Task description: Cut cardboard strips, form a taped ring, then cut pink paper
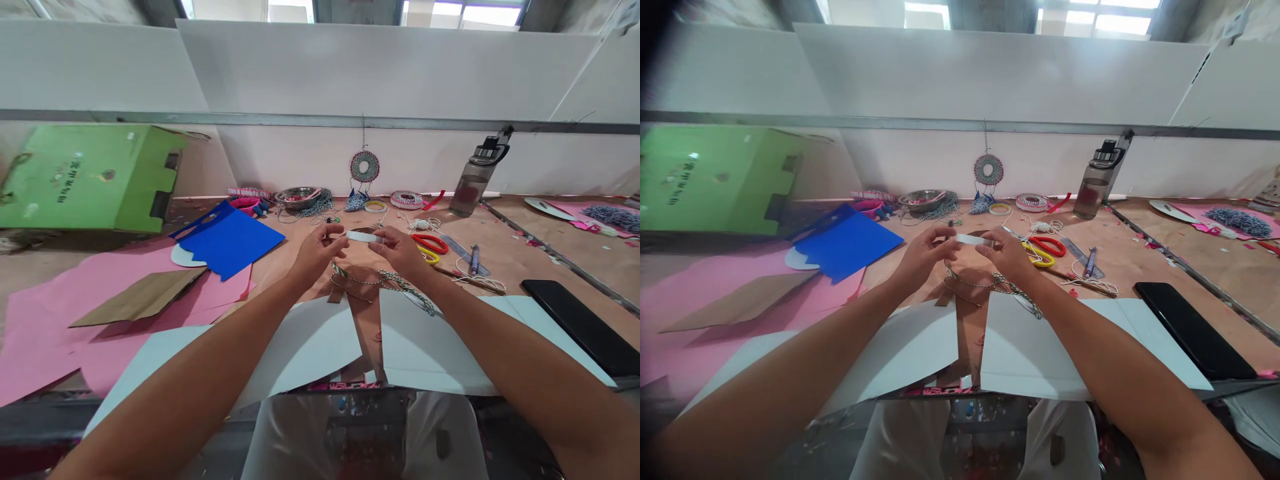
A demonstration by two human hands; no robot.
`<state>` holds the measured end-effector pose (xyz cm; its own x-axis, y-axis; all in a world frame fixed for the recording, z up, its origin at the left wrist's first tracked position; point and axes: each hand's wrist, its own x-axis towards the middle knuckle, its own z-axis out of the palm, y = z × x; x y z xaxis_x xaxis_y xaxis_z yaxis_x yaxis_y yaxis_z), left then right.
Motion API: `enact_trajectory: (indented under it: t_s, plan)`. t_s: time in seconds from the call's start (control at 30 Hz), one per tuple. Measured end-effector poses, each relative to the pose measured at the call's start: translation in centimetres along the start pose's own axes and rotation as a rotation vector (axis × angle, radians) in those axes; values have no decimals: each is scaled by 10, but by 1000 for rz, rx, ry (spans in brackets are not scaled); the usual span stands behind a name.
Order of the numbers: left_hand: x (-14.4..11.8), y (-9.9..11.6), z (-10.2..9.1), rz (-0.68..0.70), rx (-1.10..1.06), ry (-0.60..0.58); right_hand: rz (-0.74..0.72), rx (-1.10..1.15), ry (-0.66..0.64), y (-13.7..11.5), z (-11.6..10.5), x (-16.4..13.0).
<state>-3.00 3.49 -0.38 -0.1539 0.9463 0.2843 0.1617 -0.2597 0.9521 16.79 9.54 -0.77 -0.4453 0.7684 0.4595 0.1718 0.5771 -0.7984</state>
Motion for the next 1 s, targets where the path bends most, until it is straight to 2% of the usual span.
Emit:
enact_trajectory:
  t_s: [0.07,0.17,0.33,0.57,0.7,1.0]
  plan:
    - [0,0,2,22,56,60,-74,-126,12,1,2,-1]
    - [0,-1,4,51,151,87,-158,-265,32,0,4,-2]
    - [-2,-2,6,65,247,114,-213,-387,63,-5,6,-5]
    - [-4,-1,8,25,273,89,-228,-456,77,-8,12,-10]
    - [-2,-1,6,6,257,46,-223,-472,43,-5,13,-10]
    - [0,-6,3,92,422,49,-195,-435,-71,-7,13,-9]
